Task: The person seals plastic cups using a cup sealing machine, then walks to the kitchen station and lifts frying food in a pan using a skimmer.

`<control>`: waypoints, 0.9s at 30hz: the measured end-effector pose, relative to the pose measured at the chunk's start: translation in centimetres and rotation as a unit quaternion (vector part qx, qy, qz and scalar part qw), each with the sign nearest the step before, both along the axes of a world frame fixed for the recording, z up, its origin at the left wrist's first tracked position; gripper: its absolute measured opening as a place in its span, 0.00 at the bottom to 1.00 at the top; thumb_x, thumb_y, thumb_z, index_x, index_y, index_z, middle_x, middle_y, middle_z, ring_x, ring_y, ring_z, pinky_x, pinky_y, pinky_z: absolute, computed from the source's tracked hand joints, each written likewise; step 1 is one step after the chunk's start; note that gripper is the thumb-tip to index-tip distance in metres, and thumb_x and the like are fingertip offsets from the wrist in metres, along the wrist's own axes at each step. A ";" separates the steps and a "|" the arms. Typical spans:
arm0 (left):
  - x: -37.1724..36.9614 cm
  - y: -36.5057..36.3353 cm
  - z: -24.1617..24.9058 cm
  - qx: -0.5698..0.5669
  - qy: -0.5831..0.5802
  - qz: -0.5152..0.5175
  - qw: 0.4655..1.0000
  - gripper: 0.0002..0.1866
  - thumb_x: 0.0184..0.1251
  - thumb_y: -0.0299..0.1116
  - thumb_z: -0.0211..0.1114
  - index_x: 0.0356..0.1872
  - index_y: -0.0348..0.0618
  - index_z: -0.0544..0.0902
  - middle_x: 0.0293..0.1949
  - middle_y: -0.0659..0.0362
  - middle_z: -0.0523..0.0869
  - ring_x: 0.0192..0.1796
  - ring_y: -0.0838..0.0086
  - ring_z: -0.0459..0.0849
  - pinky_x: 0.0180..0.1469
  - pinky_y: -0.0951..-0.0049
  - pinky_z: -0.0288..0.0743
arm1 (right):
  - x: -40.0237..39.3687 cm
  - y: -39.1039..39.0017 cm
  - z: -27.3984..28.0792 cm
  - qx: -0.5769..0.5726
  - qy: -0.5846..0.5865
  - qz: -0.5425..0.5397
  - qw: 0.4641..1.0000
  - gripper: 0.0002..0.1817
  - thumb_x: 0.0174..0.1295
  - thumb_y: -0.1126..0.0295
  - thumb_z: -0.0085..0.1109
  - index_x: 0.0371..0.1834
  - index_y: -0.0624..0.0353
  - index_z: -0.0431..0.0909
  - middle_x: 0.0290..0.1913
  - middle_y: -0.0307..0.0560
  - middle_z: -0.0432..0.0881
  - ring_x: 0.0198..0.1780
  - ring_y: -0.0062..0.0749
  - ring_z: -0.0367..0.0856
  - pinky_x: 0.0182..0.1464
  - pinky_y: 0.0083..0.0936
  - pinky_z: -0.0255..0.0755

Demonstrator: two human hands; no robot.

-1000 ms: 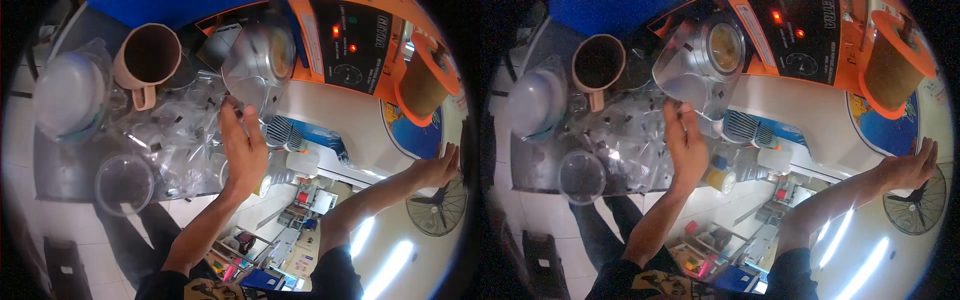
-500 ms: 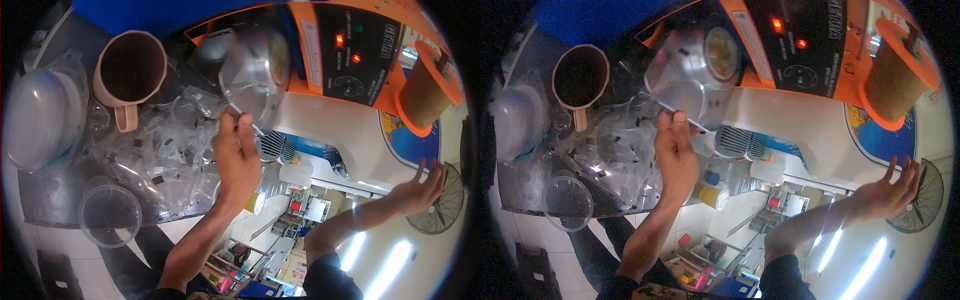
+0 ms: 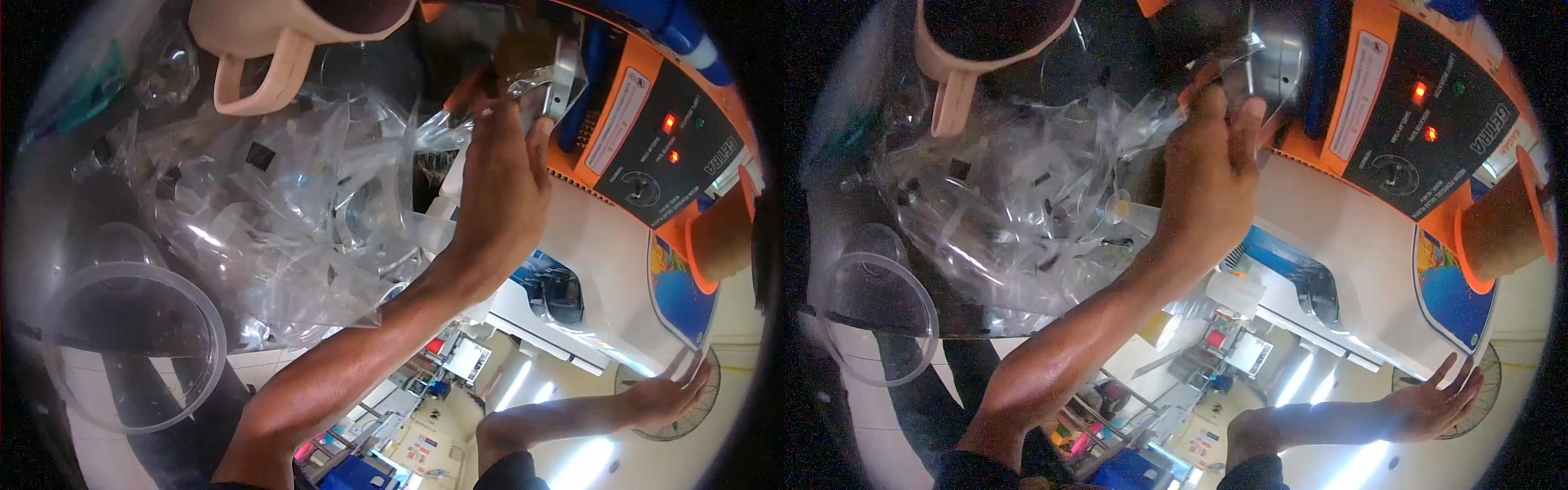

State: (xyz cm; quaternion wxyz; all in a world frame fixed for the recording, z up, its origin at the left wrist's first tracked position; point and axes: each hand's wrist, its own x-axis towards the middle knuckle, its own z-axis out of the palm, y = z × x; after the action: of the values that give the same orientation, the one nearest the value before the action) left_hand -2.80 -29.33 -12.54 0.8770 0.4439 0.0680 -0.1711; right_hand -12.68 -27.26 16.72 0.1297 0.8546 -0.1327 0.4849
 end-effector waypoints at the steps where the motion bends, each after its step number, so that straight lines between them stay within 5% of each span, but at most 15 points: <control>1: 0.1 -0.4 0.1 -0.014 0.009 -0.003 1.000 0.13 0.74 0.37 0.54 0.41 0.35 0.71 0.30 0.41 0.81 0.36 0.43 0.82 0.37 0.49 0.71 | 0.2 0.3 -0.7 0.004 -0.014 -0.002 1.000 0.18 0.69 0.72 0.45 0.54 0.78 0.72 0.58 0.63 0.72 0.64 0.57 0.70 0.64 0.53 0.71; 12: 1.2 -2.5 0.5 -0.039 0.038 0.059 0.997 0.10 0.73 0.32 0.55 0.44 0.33 0.71 0.39 0.39 0.81 0.45 0.41 0.80 0.45 0.49 0.71 | -1.5 0.1 0.3 0.031 0.000 0.010 0.999 0.20 0.70 0.69 0.44 0.56 0.74 0.73 0.61 0.62 0.71 0.65 0.57 0.69 0.67 0.54 0.66; 18: 2.0 -2.6 0.5 -0.083 0.035 -0.050 0.995 0.13 0.73 0.29 0.54 0.49 0.27 0.70 0.45 0.38 0.74 0.50 0.47 0.76 0.51 0.54 0.71 | -1.1 0.5 0.4 0.010 0.035 -0.027 0.999 0.24 0.71 0.64 0.42 0.60 0.74 0.67 0.62 0.65 0.67 0.67 0.55 0.66 0.65 0.56 0.67; 21: 2.2 -2.7 0.2 -0.074 0.017 -0.041 0.996 0.12 0.72 0.29 0.54 0.47 0.28 0.71 0.45 0.37 0.75 0.50 0.45 0.76 0.51 0.52 0.70 | -0.1 0.1 0.7 0.042 -0.018 0.018 0.999 0.20 0.69 0.68 0.46 0.57 0.75 0.72 0.60 0.61 0.71 0.64 0.54 0.70 0.66 0.49 0.69; 23: 2.2 -2.8 0.1 -0.070 0.020 -0.042 0.996 0.12 0.72 0.30 0.54 0.45 0.28 0.72 0.44 0.35 0.77 0.50 0.43 0.76 0.51 0.50 0.69 | 1.5 -0.2 0.6 -0.016 -0.021 -0.084 0.996 0.26 0.71 0.60 0.41 0.60 0.74 0.69 0.63 0.63 0.68 0.67 0.53 0.67 0.67 0.53 0.66; 25: 1.7 -3.8 -0.4 -0.007 -0.027 0.003 1.000 0.11 0.72 0.32 0.54 0.45 0.32 0.74 0.43 0.36 0.78 0.48 0.42 0.77 0.51 0.49 0.69 | 1.9 -1.6 3.3 0.018 0.001 -0.096 0.995 0.22 0.67 0.69 0.51 0.59 0.73 0.70 0.61 0.59 0.71 0.63 0.46 0.72 0.65 0.43 0.70; 26: 1.4 -2.8 -0.4 -0.050 -0.022 -0.016 0.998 0.11 0.73 0.34 0.53 0.44 0.36 0.76 0.42 0.40 0.81 0.48 0.44 0.78 0.51 0.50 0.69 | 2.2 -2.2 4.8 0.044 0.037 -0.102 0.993 0.23 0.67 0.67 0.50 0.61 0.70 0.70 0.64 0.59 0.70 0.65 0.44 0.72 0.67 0.42 0.67; 27: 0.7 -4.2 -1.6 -0.017 -0.060 -0.060 0.996 0.17 0.76 0.40 0.49 0.52 0.37 0.76 0.46 0.47 0.84 0.43 0.61 0.85 0.45 0.64 0.81 | 2.0 -3.8 8.1 0.070 0.053 -0.117 0.989 0.25 0.69 0.62 0.47 0.64 0.67 0.69 0.66 0.59 0.69 0.67 0.44 0.69 0.68 0.42 0.64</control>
State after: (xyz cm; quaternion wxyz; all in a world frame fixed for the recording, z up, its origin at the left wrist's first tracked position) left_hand -2.12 -33.56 -14.16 0.8751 0.4414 -0.0147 -0.1978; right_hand -10.70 -31.10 24.85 0.1325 0.8647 -0.2580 0.4101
